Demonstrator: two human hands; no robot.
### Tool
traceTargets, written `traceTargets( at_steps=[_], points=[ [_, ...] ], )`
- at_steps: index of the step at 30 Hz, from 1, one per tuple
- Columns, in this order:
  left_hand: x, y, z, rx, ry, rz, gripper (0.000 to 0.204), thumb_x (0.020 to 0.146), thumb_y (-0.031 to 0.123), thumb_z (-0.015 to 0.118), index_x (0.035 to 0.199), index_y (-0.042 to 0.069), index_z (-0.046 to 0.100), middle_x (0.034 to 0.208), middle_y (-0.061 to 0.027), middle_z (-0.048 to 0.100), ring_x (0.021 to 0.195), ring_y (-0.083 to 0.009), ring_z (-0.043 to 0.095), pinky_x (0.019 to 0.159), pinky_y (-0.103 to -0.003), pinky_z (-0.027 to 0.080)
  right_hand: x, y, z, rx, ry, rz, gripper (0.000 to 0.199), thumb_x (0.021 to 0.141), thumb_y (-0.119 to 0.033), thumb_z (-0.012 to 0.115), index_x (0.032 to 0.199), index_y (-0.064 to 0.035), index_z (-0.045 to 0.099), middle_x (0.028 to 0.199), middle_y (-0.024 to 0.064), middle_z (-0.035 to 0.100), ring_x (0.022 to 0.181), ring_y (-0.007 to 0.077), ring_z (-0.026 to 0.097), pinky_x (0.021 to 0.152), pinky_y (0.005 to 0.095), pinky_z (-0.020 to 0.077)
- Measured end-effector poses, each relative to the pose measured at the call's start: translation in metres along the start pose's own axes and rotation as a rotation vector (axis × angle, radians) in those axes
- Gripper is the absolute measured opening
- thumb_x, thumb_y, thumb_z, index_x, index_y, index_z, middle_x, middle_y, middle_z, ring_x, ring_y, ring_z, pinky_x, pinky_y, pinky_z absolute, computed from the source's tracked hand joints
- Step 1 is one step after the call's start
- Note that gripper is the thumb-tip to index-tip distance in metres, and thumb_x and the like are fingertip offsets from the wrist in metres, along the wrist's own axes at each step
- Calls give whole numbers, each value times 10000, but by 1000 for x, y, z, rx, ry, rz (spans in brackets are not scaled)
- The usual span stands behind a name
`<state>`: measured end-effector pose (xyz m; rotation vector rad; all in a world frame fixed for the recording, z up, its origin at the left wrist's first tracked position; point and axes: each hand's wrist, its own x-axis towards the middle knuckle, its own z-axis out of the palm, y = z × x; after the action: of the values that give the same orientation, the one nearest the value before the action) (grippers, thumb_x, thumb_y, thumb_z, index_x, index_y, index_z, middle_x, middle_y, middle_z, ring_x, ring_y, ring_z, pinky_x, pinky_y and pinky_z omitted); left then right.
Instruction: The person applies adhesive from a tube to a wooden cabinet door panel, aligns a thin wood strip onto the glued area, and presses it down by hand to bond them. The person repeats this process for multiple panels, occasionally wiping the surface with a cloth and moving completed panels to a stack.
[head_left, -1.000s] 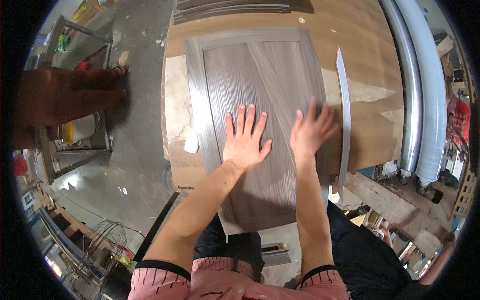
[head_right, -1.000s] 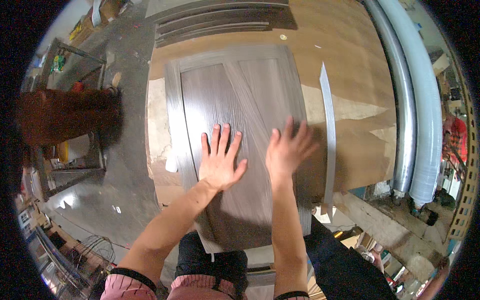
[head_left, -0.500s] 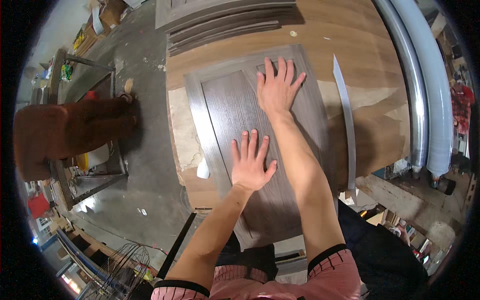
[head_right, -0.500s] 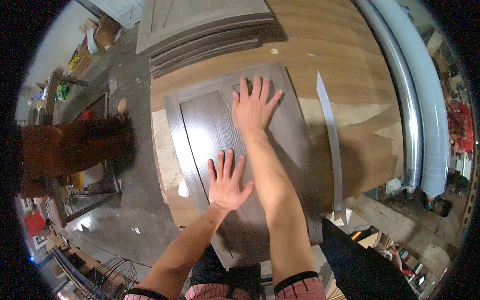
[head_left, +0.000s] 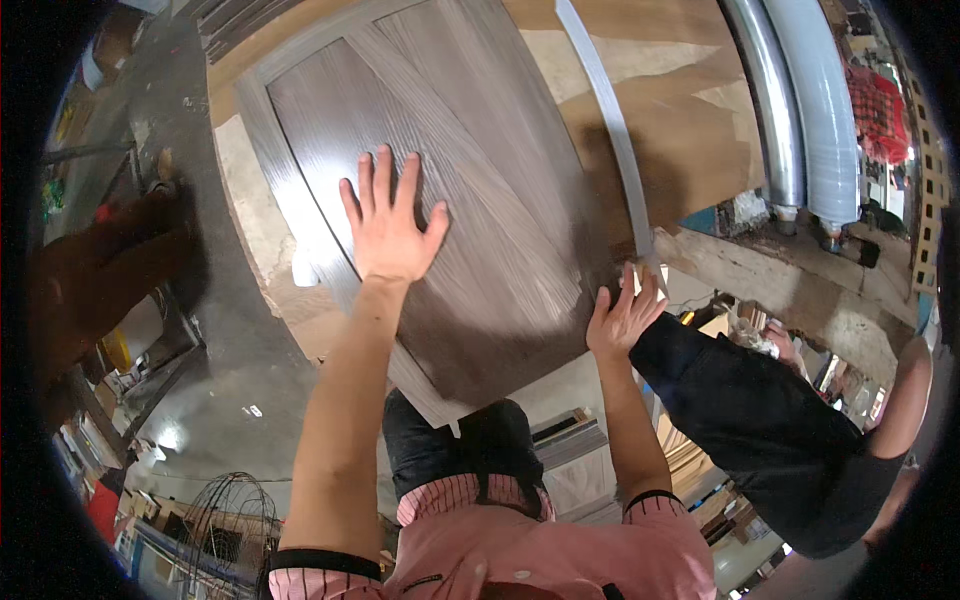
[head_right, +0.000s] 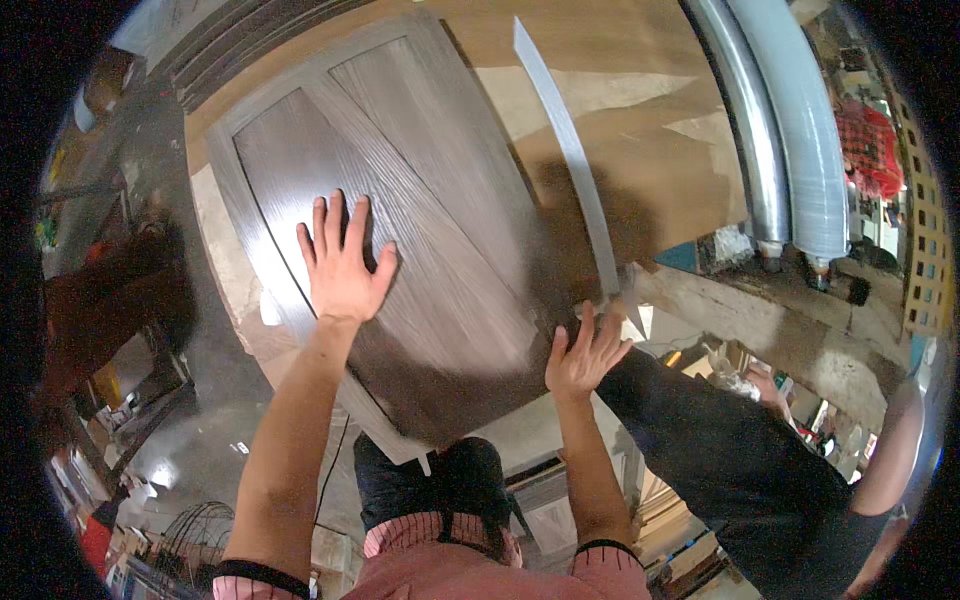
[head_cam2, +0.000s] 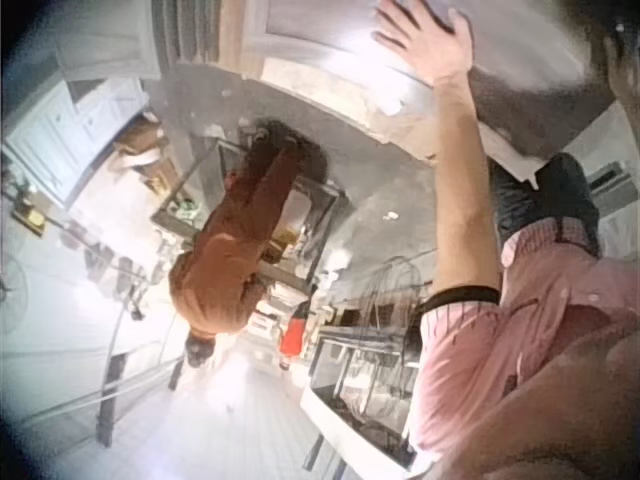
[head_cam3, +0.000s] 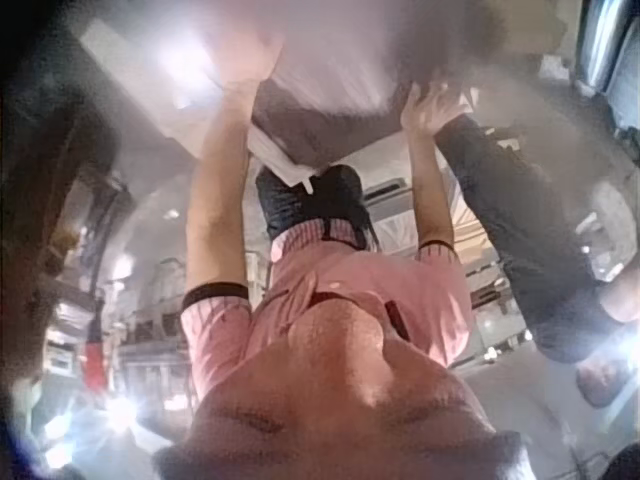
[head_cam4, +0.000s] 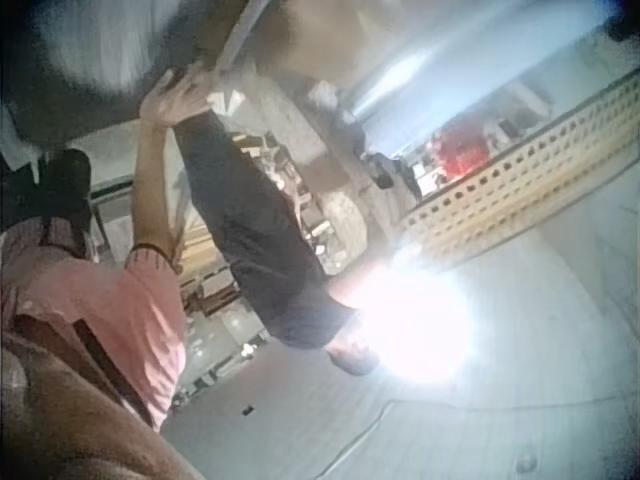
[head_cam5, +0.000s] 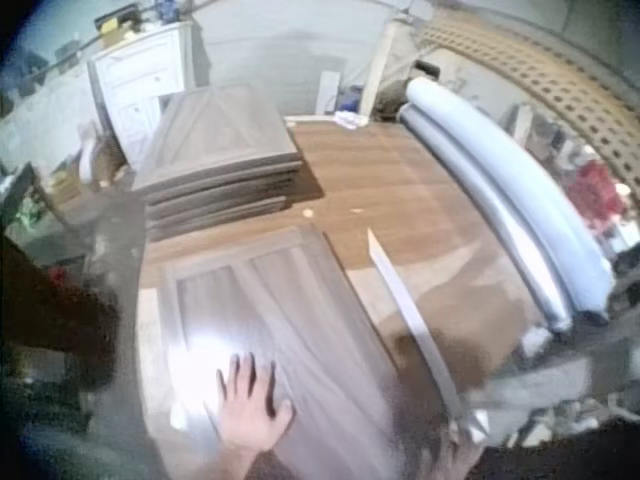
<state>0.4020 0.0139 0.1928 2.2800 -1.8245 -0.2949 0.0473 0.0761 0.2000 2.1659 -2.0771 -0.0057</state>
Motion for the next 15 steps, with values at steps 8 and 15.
traceTargets(
  at_steps=[8,15],
  points=[
    [-5,-3,3,62,69,2,689,933,468,562,1535,176,399,1629,-142,285,1531,-345,196,1245,-565,92,2,33,-28,653,-669,218,961,804,-403,846,1500,49,362,1493,295,435,1417,383,415,1150,423,359],
    [-2,4,6,80,119,29,677,945,461,559,1547,201,389,1633,-127,287,1539,-317,188,1254,-536,93,15,41,-30,562,-701,166,1032,792,-467,829,1524,53,318,1481,297,460,1392,413,448,1142,456,375]
  ],
)
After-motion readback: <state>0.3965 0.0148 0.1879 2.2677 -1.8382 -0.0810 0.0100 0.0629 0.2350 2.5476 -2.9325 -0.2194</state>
